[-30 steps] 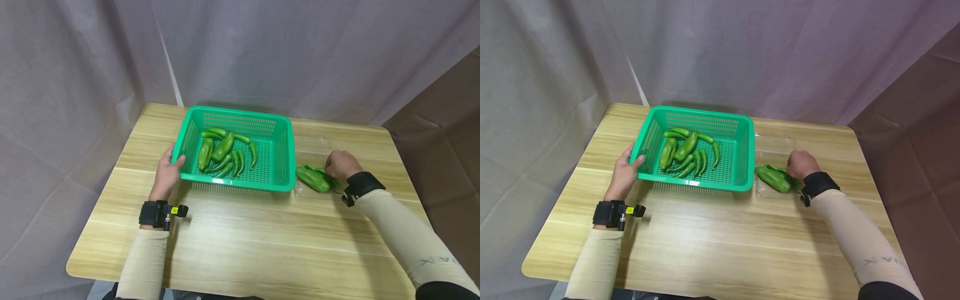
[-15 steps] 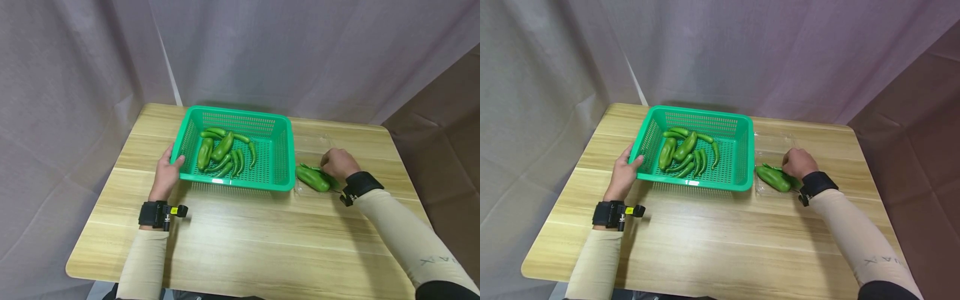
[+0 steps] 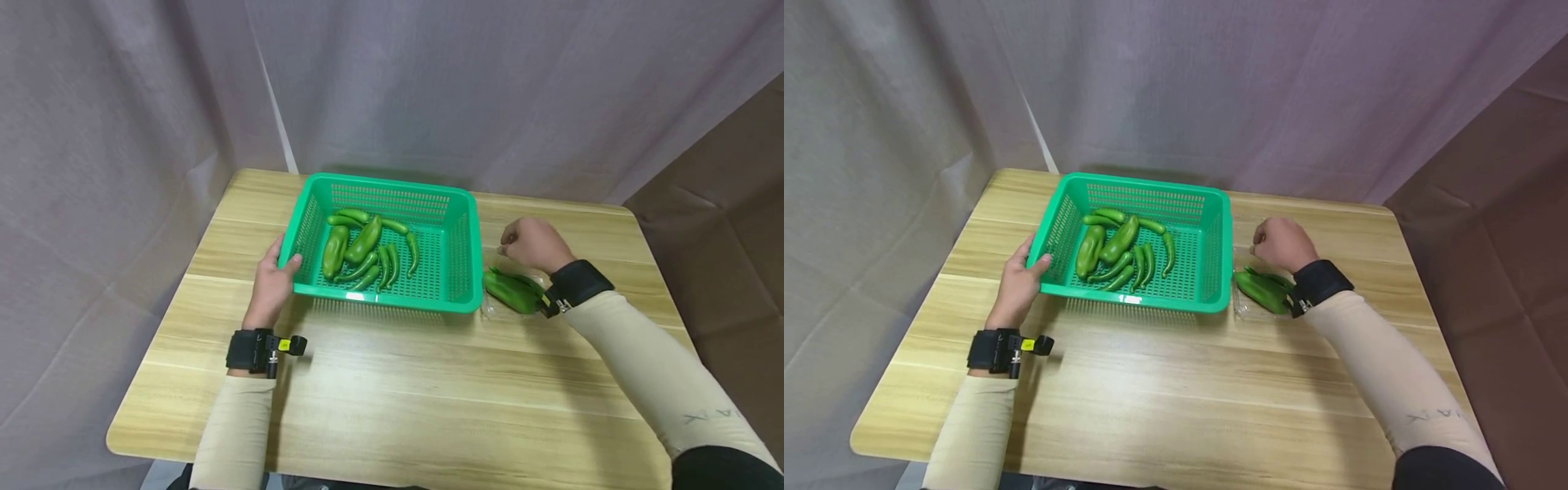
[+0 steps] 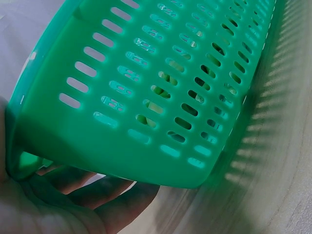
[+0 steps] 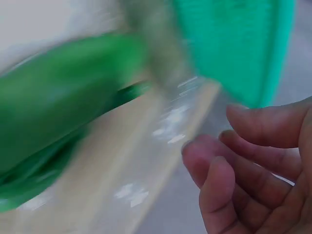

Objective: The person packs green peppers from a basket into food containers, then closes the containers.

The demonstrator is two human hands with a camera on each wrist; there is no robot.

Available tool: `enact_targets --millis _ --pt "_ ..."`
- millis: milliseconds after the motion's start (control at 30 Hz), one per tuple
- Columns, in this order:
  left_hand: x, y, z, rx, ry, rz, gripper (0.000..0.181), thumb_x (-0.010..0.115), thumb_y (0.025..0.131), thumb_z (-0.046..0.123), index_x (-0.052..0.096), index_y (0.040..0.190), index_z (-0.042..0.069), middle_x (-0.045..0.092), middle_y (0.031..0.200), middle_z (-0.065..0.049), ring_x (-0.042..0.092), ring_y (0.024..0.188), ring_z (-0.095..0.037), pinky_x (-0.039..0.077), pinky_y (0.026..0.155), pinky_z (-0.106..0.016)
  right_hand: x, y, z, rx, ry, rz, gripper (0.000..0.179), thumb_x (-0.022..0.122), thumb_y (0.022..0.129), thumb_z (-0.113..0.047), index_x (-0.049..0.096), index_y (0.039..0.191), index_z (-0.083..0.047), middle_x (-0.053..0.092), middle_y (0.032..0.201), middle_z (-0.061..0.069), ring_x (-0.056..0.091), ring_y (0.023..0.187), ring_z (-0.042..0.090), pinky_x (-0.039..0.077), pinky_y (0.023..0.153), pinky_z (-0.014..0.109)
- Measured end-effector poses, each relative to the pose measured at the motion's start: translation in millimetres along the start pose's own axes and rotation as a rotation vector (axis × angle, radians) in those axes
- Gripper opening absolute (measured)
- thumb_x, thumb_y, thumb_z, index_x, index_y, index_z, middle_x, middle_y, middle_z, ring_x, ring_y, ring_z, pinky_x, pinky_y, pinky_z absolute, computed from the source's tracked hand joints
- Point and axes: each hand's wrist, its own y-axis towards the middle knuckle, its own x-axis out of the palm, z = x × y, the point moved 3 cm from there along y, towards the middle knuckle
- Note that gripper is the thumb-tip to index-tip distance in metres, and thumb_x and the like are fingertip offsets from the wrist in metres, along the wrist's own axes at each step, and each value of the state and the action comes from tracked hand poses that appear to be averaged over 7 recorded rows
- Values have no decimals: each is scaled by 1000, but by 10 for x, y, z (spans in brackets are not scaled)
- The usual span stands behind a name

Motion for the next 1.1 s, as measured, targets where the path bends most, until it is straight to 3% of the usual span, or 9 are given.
enact_targets --millis 133,300,500,600,667,733,900,1000,1100 --pt "-20 4 -12 2 -12 14 65 50 109 17 20 168 15 25 173 -11 31 158 -31 30 130 -49 -65 196 -456 -53 8 24 18 69 95 -13 79 101 0 78 97 20 69 78 31 55 70 46" --pt "1 3 -33 -9 -25 15 66 51 109 15 21 167 14 28 172 -13 34 156 -33 32 129 -49 -4 407 -918 -115 -29 -83 28 67 95 -10 75 119 5 74 119 26 69 82 32 56 74 44" --pt "12 -7 -46 -8 -38 22 66 51 109 13 20 167 12 25 173 -14 32 157 -34 30 131 -48 242 612 -1253 -231 -85 -205 39 56 89 7 74 123 2 72 128 23 65 82 31 57 94 49" --pt "5 1 -50 -2 -48 28 66 52 108 12 21 167 11 26 173 -14 33 156 -34 30 131 -47 408 694 -1381 -252 -136 -269 53 51 86 11 70 133 -2 71 134 20 63 85 29 55 91 42" --pt "3 2 -50 3 -50 26 67 51 108 12 21 167 11 27 172 -14 33 157 -33 30 131 -47 525 742 -1448 -264 -168 -310 58 51 86 12 66 140 -5 68 139 18 65 91 30 50 80 40" --pt "0 8 -49 3 -37 25 66 52 108 13 21 167 12 27 172 -14 33 157 -33 30 131 -47 636 791 -1499 -298 -219 -329 59 54 87 11 64 142 -7 67 142 16 68 107 32 52 83 38" --pt "0 26 -47 -1 -11 11 66 51 109 17 22 167 14 27 173 -12 31 158 -32 29 131 -49 845 861 -1535 -401 -320 -330 44 61 87 13 75 123 -8 69 137 15 65 126 36 57 105 46" --pt "-8 32 -43 0 -10 4 65 51 109 18 22 167 15 27 173 -11 30 158 -32 28 131 -49 917 873 -1505 -433 -361 -330 29 65 86 13 78 98 -9 70 121 14 66 109 33 57 96 43" --pt "-14 37 -50 4 -4 3 65 50 109 18 21 168 15 26 173 -11 29 159 -33 28 131 -50 962 886 -1442 -439 -380 -323 27 66 83 14 71 79 -11 66 107 10 58 93 26 51 81 35"
